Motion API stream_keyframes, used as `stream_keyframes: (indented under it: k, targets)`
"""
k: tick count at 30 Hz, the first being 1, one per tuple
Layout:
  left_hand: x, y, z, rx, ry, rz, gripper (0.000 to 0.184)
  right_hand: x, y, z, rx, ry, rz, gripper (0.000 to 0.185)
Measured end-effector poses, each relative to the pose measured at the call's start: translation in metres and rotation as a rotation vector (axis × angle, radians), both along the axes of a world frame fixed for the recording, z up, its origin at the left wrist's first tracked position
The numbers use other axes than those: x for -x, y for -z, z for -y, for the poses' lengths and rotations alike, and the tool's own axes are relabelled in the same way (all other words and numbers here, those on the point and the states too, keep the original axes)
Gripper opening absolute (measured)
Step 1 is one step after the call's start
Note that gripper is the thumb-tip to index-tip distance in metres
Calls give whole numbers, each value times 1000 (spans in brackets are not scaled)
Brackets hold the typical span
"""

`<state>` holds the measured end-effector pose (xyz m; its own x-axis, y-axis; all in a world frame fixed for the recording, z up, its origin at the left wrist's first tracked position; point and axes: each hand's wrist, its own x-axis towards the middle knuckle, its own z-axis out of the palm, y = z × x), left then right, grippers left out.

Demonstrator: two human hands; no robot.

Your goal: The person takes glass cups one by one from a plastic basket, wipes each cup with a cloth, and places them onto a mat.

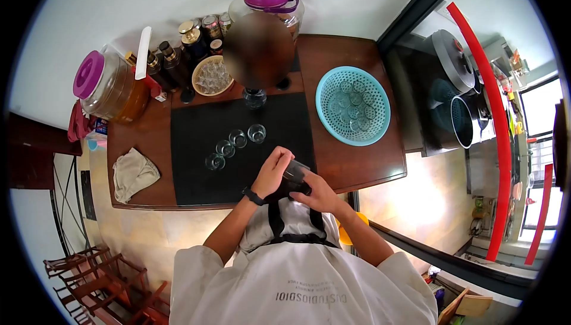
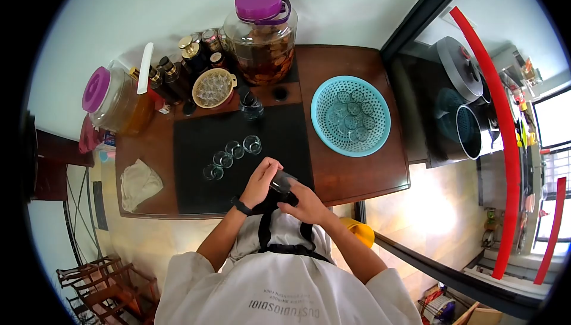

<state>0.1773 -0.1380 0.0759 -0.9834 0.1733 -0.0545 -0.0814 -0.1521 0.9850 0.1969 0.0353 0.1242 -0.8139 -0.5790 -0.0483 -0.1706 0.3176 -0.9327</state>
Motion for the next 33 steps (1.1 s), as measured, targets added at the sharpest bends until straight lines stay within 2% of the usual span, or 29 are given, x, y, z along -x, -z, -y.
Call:
stream_keyframes:
  k: [3,5,6,7,8,9,13,15,16,18,20,21,22,24,25,27,29,31,32,33]
  targets:
    - [2,-13,-3,62,21,17,18,2,-9,-1,86,20,24,42]
    - [3,-25,-3,149,30,-22,18,1,-10,-6,200,28,270,42]
    - [3,-33,-3,233,37,-57,17,1,-10,-10,201,33,268,42]
    - [4,-39,-3,233,41,-57,17,0,-7,-14,400,63,569,41]
    - [8,-44,-2,241,39,-249,17,0,-3,-18,598,90,872,39]
    - [11,-47,-2,248,36,-439,17,2,2,-20,747,38,933,38]
    - [20,-49,5,286,105,-569,22,3,-13,-17,571,155,889,28]
    - [14,-47,4,207,110,-367,27,4,-33,-7,204,187,257,24]
    - [11,-49,7,207,114,-368,27,5,-31,-6,205,191,256,24]
    - [5,-55,17,-71,267,118,31,7,-24,-5,46,121,-246,26]
    - [2,-45,16,-30,252,92,33,5,-12,-4,-1,109,-331,27]
    - [1,-44,15,92,233,47,32,5,-11,-3,-50,92,-421,28]
    - [0,-44,15,214,215,3,32,3,-13,-2,-49,89,-418,28]
    - [-3,-42,13,245,182,-97,31,1,-24,-2,80,83,61,26]
    - [-4,-41,13,276,151,-195,31,1,-24,-4,80,86,61,26]
    - [-2,-46,16,308,191,-289,32,2,-22,-11,397,132,740,23]
    - [1,-53,20,340,227,-378,33,3,-6,-18,455,101,782,23]
    - [7,-59,23,377,315,-441,34,5,-13,-16,512,68,822,23]
    - [7,-60,24,378,312,-442,34,5,-21,-15,384,93,650,24]
    - [6,-60,25,325,329,-300,35,6,-30,-12,258,113,476,26]
